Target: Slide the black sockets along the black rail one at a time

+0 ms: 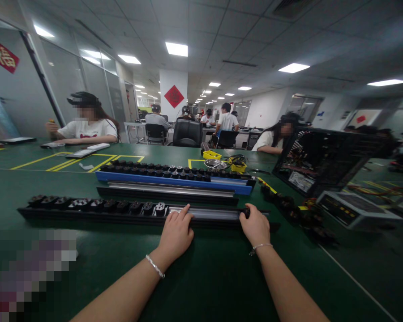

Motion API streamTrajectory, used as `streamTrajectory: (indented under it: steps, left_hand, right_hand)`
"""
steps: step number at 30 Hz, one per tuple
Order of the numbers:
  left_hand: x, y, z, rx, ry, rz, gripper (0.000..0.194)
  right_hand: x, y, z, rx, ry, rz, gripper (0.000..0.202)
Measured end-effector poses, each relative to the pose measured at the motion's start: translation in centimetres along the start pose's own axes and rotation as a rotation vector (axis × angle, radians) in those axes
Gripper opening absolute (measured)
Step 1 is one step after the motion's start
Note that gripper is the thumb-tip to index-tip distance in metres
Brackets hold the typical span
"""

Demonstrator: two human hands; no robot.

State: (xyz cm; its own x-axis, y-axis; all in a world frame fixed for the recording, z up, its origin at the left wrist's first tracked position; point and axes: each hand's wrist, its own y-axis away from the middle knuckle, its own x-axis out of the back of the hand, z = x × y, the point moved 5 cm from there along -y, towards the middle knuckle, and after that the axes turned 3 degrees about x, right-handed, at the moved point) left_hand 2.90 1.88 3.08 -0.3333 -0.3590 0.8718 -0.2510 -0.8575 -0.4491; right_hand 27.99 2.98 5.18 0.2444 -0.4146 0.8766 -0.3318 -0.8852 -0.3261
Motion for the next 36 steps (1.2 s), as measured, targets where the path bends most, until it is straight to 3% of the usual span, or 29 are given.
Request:
streamTrajectory:
  steps: [36]
  left_hand:
    - [0.21, -0.03, 0.14, 0.01, 0.011, -0.012, 0.037]
  right_hand:
    - [0.16, -0.15, 0.86, -0.027, 0.009, 0.018, 0.04]
